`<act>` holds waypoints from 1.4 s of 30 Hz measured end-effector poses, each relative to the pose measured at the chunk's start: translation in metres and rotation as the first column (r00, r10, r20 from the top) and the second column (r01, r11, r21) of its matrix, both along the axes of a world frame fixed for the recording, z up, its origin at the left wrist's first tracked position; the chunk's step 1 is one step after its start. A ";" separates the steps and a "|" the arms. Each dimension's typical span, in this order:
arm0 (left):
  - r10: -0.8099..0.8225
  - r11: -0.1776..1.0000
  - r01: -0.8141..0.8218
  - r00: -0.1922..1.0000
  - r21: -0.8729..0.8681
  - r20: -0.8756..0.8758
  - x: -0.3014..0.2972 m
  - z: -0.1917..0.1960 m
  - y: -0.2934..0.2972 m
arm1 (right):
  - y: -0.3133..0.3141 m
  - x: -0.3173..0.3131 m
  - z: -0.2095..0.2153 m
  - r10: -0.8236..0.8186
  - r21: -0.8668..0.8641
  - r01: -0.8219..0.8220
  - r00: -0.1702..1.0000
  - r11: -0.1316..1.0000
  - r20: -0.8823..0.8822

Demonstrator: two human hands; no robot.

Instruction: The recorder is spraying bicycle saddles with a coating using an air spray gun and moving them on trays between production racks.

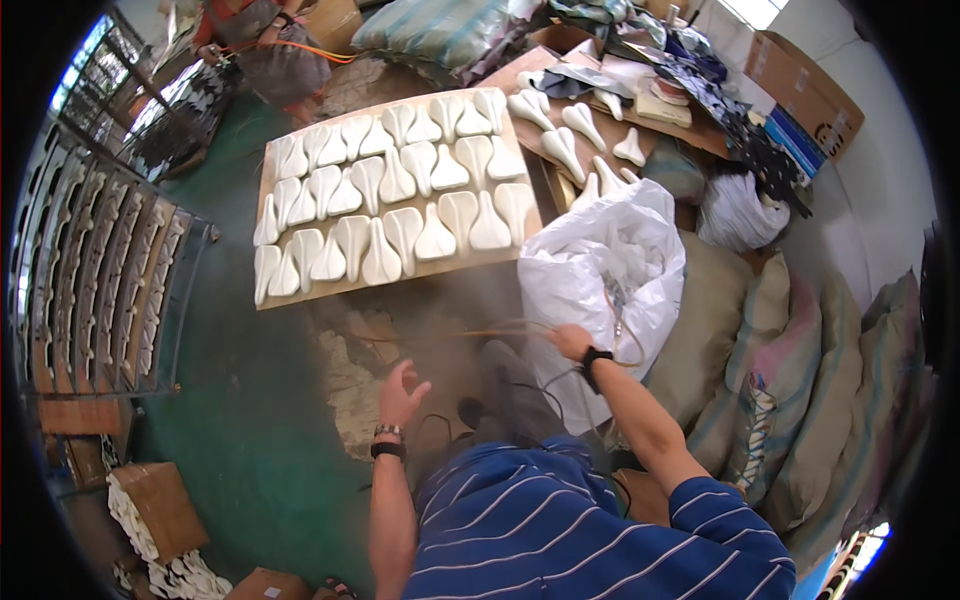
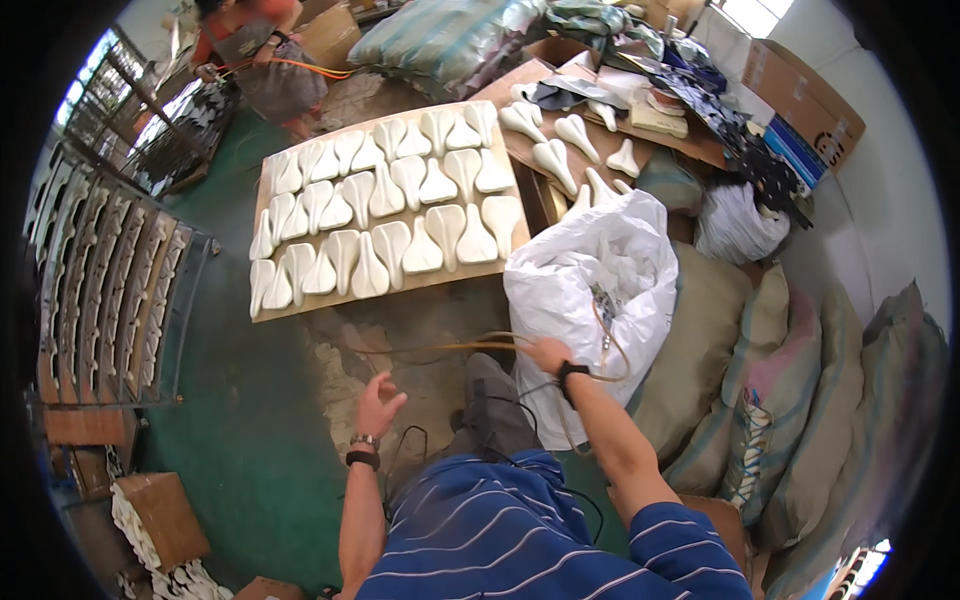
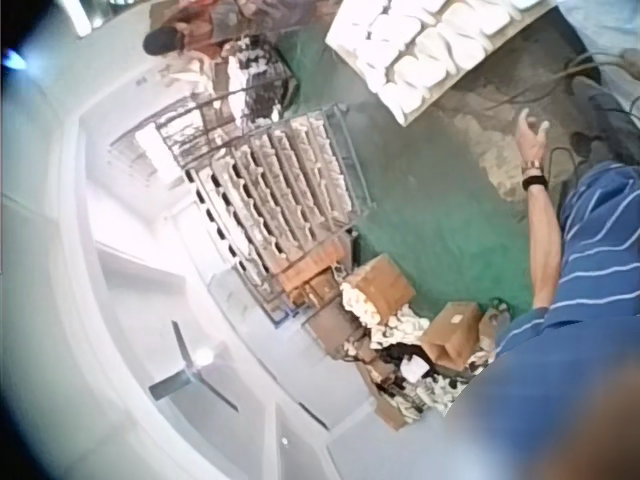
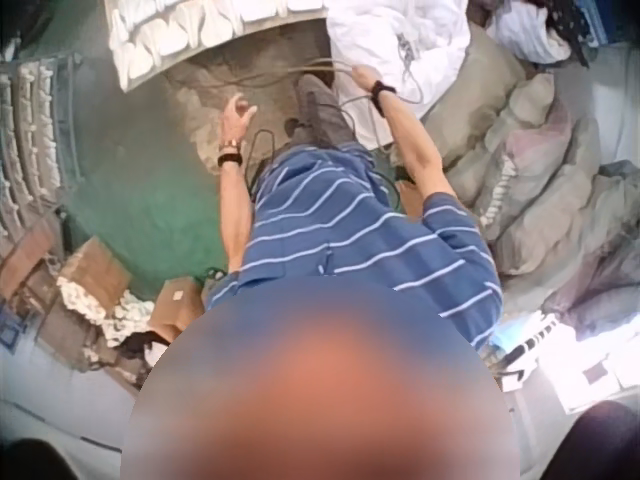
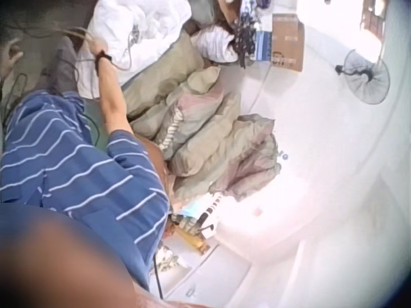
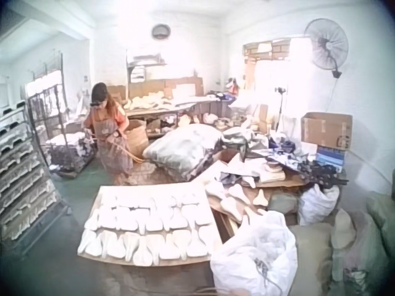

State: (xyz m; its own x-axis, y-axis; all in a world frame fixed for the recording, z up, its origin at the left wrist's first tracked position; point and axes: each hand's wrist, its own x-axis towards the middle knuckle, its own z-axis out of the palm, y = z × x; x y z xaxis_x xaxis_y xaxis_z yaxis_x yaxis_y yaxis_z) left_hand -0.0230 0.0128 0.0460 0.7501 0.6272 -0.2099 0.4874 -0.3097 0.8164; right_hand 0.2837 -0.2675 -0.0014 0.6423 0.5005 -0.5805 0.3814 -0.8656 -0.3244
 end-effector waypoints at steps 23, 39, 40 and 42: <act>0.409 0.725 -0.558 0.820 -0.404 -0.399 0.048 -0.032 0.077 | 0.083 0.182 -0.098 0.093 0.130 -0.101 0.993 0.986 0.067; 0.201 0.731 -0.522 0.781 -0.440 -0.591 0.070 -0.045 0.078 | 0.019 0.178 -0.169 0.396 -0.499 -0.495 0.869 0.711 -0.298; 0.188 0.730 -0.513 0.786 -0.451 -0.589 0.064 -0.050 0.075 | 0.012 0.174 -0.167 0.262 -0.591 -0.497 0.859 0.635 -0.441; 0.150 0.700 -0.533 0.761 -0.476 -0.631 0.055 -0.067 0.079 | -0.001 0.159 -0.159 0.221 -0.604 -0.413 0.903 0.682 -0.368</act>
